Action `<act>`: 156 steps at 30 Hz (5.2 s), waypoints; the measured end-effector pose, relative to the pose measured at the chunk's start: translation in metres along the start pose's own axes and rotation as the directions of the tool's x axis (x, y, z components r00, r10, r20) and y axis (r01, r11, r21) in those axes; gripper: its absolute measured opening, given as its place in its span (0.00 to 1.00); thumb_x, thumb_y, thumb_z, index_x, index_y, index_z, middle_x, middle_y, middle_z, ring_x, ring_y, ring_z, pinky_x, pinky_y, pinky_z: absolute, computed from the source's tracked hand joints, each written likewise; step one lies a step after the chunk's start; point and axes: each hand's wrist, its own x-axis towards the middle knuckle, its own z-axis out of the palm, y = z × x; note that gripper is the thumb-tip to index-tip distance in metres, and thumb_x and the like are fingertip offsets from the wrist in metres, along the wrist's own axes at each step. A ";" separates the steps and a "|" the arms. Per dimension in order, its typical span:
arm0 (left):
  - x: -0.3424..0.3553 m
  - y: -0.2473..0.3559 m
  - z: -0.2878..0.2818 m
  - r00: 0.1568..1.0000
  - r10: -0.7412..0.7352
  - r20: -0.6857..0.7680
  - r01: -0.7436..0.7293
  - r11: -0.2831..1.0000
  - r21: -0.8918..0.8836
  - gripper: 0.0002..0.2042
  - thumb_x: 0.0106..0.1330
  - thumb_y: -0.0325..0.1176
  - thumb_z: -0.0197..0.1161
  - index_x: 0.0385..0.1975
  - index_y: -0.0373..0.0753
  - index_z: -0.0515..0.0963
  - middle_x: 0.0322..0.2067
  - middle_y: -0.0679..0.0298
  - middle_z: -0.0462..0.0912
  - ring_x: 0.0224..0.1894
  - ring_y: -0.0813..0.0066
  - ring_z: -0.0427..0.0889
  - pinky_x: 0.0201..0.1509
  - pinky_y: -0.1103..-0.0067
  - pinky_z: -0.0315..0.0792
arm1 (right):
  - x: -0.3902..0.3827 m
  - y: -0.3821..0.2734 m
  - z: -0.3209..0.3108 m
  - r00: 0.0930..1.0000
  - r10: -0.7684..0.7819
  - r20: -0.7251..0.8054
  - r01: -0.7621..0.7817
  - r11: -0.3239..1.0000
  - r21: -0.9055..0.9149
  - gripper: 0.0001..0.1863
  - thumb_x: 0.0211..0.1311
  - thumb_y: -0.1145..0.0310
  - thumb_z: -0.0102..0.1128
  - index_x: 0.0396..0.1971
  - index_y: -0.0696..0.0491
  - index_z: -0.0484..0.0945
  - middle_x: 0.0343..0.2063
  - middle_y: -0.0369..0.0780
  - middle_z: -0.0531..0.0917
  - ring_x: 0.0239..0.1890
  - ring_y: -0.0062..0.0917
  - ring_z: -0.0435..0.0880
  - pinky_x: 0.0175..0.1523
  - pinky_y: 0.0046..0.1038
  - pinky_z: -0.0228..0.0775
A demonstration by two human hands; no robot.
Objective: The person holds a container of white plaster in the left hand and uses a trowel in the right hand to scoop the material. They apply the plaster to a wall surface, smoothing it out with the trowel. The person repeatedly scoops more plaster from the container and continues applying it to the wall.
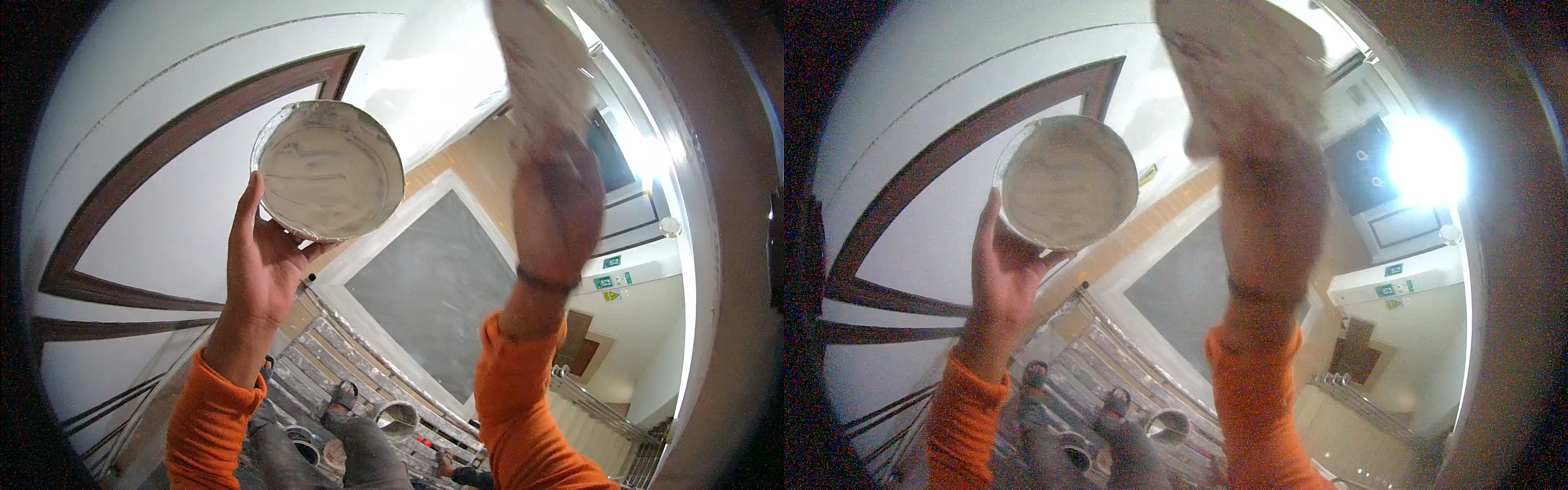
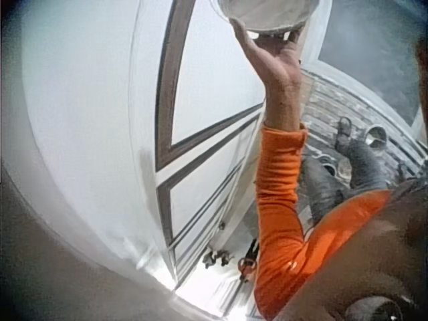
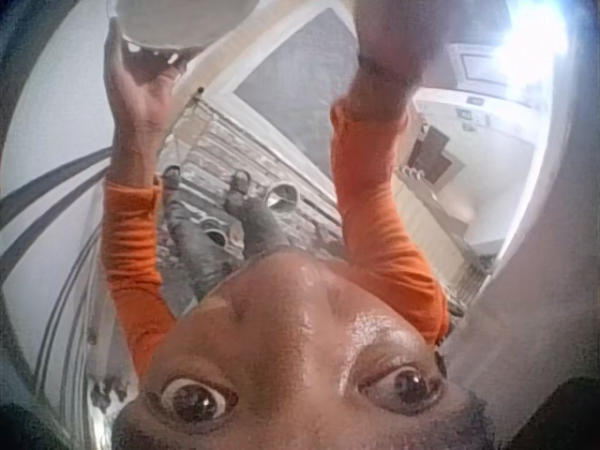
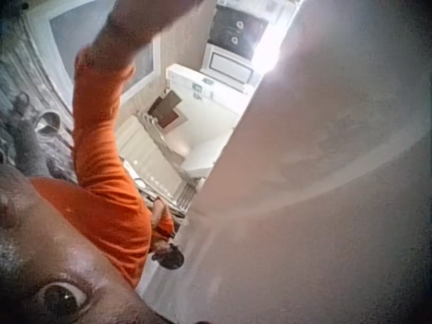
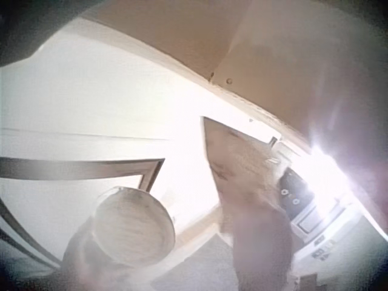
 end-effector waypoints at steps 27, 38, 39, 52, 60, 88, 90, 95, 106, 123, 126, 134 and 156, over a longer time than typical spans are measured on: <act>-0.017 -0.073 -0.021 0.997 -0.025 0.076 -0.010 0.905 0.425 0.35 0.65 0.46 0.61 0.66 0.39 0.51 0.57 0.47 0.67 0.56 0.56 0.76 0.50 0.65 0.81 | -0.106 0.032 0.003 0.793 0.022 0.609 -0.139 0.979 0.146 0.15 0.60 0.68 0.59 0.45 0.58 0.72 0.26 0.45 0.83 0.31 0.36 0.85 0.36 0.33 0.78; -0.041 -0.135 -0.062 0.976 -0.218 0.020 0.168 0.803 0.572 0.33 0.63 0.36 0.66 0.66 0.41 0.56 0.55 0.54 0.71 0.54 0.67 0.76 0.56 0.73 0.74 | -0.197 0.022 0.071 0.527 -0.019 0.850 -0.148 0.982 0.113 0.13 0.60 0.63 0.57 0.38 0.56 0.72 0.16 0.44 0.80 0.20 0.39 0.82 0.26 0.38 0.73; -0.043 -0.136 -0.064 0.972 -0.226 0.063 0.140 0.776 0.615 0.34 0.63 0.36 0.66 0.66 0.40 0.57 0.55 0.54 0.71 0.55 0.67 0.76 0.57 0.72 0.73 | -0.201 0.022 0.074 0.484 -0.019 0.875 -0.222 0.965 0.144 0.13 0.60 0.63 0.57 0.38 0.56 0.72 0.19 0.45 0.81 0.23 0.41 0.82 0.29 0.39 0.73; -0.059 -0.144 -0.086 0.925 -0.371 0.082 0.293 0.835 0.465 0.38 0.65 0.41 0.63 0.70 0.42 0.48 0.62 0.53 0.63 0.64 0.60 0.67 0.65 0.63 0.68 | -0.249 0.070 0.099 0.318 -0.180 0.931 -0.948 -0.091 0.306 0.13 0.63 0.68 0.52 0.42 0.61 0.77 0.31 0.33 0.79 0.35 0.15 0.78 0.38 0.21 0.72; -0.041 -0.162 -0.086 0.916 -0.390 -0.092 0.387 0.921 -0.055 0.35 0.67 0.51 0.56 0.69 0.46 0.49 0.62 0.57 0.64 0.66 0.57 0.63 0.67 0.58 0.63 | -0.241 0.089 0.055 0.558 0.135 0.819 -0.754 -0.331 0.568 0.25 0.68 0.58 0.49 0.58 0.59 0.70 0.36 0.32 0.79 0.33 0.12 0.78 0.39 0.18 0.75; -0.029 -0.130 0.087 0.972 -0.078 0.220 0.094 0.994 -0.062 0.37 0.66 0.55 0.57 0.68 0.47 0.47 0.61 0.51 0.62 0.59 0.58 0.71 0.54 0.59 0.75 | -0.084 0.030 -0.119 0.922 0.349 0.166 0.048 -0.528 0.848 0.33 0.71 0.58 0.45 0.69 0.54 0.46 0.67 0.47 0.58 0.57 0.32 0.74 0.52 0.32 0.74; -0.032 -0.132 0.081 0.976 -0.065 0.207 0.082 0.994 -0.072 0.38 0.65 0.55 0.59 0.68 0.46 0.48 0.60 0.49 0.61 0.60 0.57 0.70 0.54 0.58 0.75 | -0.099 0.023 -0.124 0.929 0.310 0.205 0.073 -0.693 0.718 0.37 0.71 0.57 0.45 0.72 0.53 0.42 0.70 0.47 0.54 0.58 0.32 0.73 0.52 0.32 0.73; -0.036 -0.130 0.085 0.986 -0.095 0.137 0.111 0.987 -0.115 0.35 0.66 0.56 0.56 0.66 0.44 0.54 0.58 0.50 0.66 0.60 0.56 0.70 0.56 0.57 0.74 | -0.127 0.035 -0.108 0.852 0.365 0.376 -0.092 -0.602 0.793 0.32 0.69 0.58 0.47 0.67 0.55 0.48 0.66 0.48 0.59 0.57 0.33 0.74 0.52 0.32 0.74; -0.036 -0.176 0.097 0.961 -0.110 0.253 0.180 0.946 -0.270 0.40 0.63 0.61 0.55 0.65 0.38 0.51 0.58 0.46 0.62 0.60 0.52 0.68 0.57 0.55 0.74 | -0.113 0.079 -0.062 0.771 0.275 0.575 -0.350 -0.571 0.742 0.24 0.66 0.62 0.53 0.56 0.59 0.63 0.56 0.49 0.70 0.54 0.35 0.77 0.52 0.32 0.75; -0.032 -0.156 0.064 0.966 -0.166 0.198 0.190 0.976 -0.108 0.30 0.68 0.55 0.52 0.64 0.42 0.62 0.61 0.51 0.69 0.62 0.49 0.69 0.63 0.47 0.65 | -0.115 0.090 -0.029 0.979 0.038 0.202 -0.141 -0.590 0.795 0.22 0.71 0.73 0.41 0.55 0.76 0.54 0.54 0.63 0.67 0.58 0.45 0.72 0.54 0.30 0.80; -0.029 -0.159 0.057 0.955 -0.199 0.218 0.233 0.962 -0.143 0.29 0.69 0.54 0.50 0.65 0.42 0.63 0.62 0.51 0.67 0.64 0.48 0.67 0.65 0.46 0.62 | -0.115 0.100 -0.026 0.972 0.012 0.235 -0.189 -0.555 0.810 0.21 0.71 0.71 0.42 0.54 0.74 0.59 0.52 0.60 0.71 0.56 0.42 0.74 0.54 0.29 0.79; -0.025 -0.145 0.040 0.965 -0.134 0.227 0.145 0.989 -0.034 0.37 0.68 0.59 0.50 0.67 0.37 0.53 0.61 0.40 0.62 0.63 0.48 0.67 0.58 0.51 0.74 | -0.125 0.085 -0.058 0.990 0.046 0.132 -0.033 0.995 -0.096 0.22 0.60 0.61 0.62 0.49 0.59 0.73 0.47 0.48 0.80 0.49 0.33 0.80 0.52 0.29 0.75; -0.024 -0.113 0.005 0.982 -0.187 0.013 0.187 0.982 -0.012 0.36 0.68 0.57 0.50 0.67 0.36 0.57 0.62 0.41 0.63 0.65 0.46 0.64 0.64 0.44 0.64 | -0.166 0.093 -0.023 0.951 0.304 -0.059 -0.216 0.788 0.576 0.23 0.55 0.68 0.68 0.49 0.58 0.72 0.46 0.43 0.78 0.46 0.28 0.79 0.52 0.26 0.74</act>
